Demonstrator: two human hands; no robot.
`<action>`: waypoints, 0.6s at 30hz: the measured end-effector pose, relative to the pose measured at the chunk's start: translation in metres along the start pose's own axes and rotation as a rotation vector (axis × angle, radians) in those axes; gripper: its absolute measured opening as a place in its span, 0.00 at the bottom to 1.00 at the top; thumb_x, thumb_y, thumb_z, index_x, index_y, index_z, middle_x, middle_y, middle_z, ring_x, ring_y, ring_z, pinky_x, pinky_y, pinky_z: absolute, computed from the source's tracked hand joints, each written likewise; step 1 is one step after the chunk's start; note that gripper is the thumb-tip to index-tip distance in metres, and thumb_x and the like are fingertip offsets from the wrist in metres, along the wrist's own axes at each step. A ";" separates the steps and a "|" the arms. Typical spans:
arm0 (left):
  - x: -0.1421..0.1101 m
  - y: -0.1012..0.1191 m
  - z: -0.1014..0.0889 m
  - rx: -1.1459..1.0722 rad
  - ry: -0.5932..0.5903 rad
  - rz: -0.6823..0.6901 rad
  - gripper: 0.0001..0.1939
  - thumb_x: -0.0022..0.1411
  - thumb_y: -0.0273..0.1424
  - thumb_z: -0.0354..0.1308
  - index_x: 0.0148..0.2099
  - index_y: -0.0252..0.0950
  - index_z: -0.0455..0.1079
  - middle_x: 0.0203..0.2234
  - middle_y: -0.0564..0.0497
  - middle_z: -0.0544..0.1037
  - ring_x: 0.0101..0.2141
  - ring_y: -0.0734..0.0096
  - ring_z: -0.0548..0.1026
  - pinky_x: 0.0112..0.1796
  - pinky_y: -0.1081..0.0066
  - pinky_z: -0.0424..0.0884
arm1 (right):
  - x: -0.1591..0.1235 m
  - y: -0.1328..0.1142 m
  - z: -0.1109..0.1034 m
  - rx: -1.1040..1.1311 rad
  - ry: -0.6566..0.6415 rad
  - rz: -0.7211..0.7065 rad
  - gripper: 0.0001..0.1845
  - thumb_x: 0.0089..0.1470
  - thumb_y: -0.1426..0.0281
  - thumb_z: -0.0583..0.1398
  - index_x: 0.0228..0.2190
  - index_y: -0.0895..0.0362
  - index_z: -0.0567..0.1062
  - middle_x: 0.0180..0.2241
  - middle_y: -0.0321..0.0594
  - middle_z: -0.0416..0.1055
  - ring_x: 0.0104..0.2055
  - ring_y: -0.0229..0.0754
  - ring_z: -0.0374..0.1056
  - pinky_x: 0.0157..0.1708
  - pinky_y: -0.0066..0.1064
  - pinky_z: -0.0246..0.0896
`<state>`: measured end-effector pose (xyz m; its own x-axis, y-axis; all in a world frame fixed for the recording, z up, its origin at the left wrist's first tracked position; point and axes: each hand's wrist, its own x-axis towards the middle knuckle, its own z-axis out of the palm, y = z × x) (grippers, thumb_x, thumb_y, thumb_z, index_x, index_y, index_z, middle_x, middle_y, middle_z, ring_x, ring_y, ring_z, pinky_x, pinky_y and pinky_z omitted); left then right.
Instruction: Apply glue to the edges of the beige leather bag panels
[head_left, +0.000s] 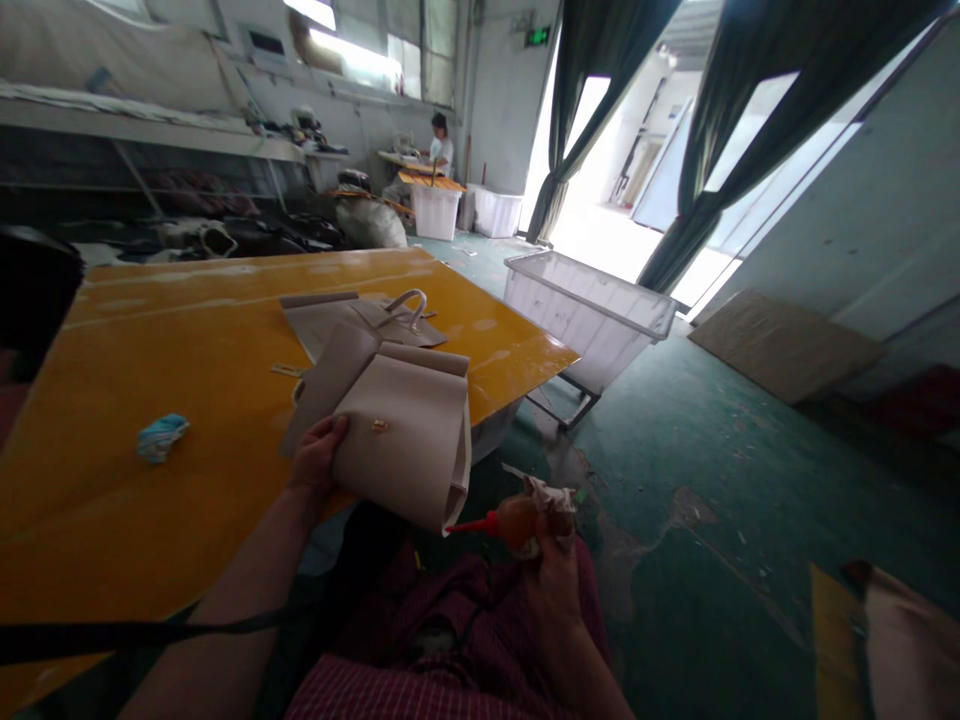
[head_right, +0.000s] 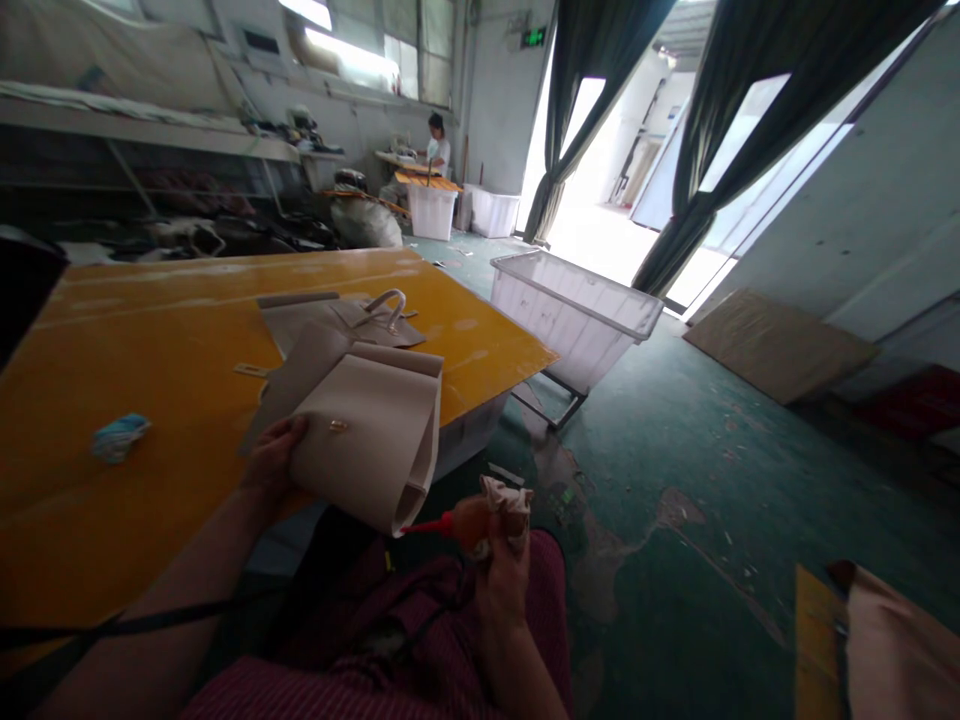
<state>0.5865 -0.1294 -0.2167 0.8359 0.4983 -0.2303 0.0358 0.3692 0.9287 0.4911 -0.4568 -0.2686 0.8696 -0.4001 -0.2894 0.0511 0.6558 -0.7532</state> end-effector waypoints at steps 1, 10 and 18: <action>0.002 -0.002 -0.001 0.004 -0.001 0.004 0.40 0.18 0.51 0.81 0.33 0.34 0.76 0.24 0.52 0.79 0.23 0.71 0.71 0.23 0.73 0.68 | 0.003 0.000 0.001 -0.016 -0.004 -0.023 0.34 0.38 0.58 0.76 0.48 0.51 0.78 0.47 0.40 0.77 0.43 0.43 0.74 0.38 0.32 0.72; 0.004 -0.005 -0.004 0.005 0.031 0.012 0.42 0.16 0.52 0.81 0.34 0.32 0.76 0.24 0.52 0.77 0.23 0.74 0.69 0.23 0.75 0.65 | 0.027 -0.008 0.014 0.011 0.022 -0.111 0.42 0.36 0.58 0.76 0.55 0.49 0.74 0.52 0.39 0.75 0.46 0.42 0.73 0.42 0.31 0.71; 0.007 -0.006 -0.007 0.036 0.016 0.012 0.41 0.19 0.53 0.80 0.36 0.33 0.76 0.25 0.52 0.78 0.23 0.72 0.70 0.23 0.74 0.66 | 0.021 0.005 -0.004 0.037 0.036 -0.011 0.41 0.38 0.59 0.76 0.55 0.51 0.75 0.54 0.43 0.75 0.44 0.44 0.75 0.38 0.31 0.73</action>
<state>0.5884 -0.1226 -0.2258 0.8277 0.5148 -0.2236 0.0462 0.3346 0.9412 0.5075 -0.4639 -0.2809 0.8506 -0.4299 -0.3028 0.0794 0.6742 -0.7343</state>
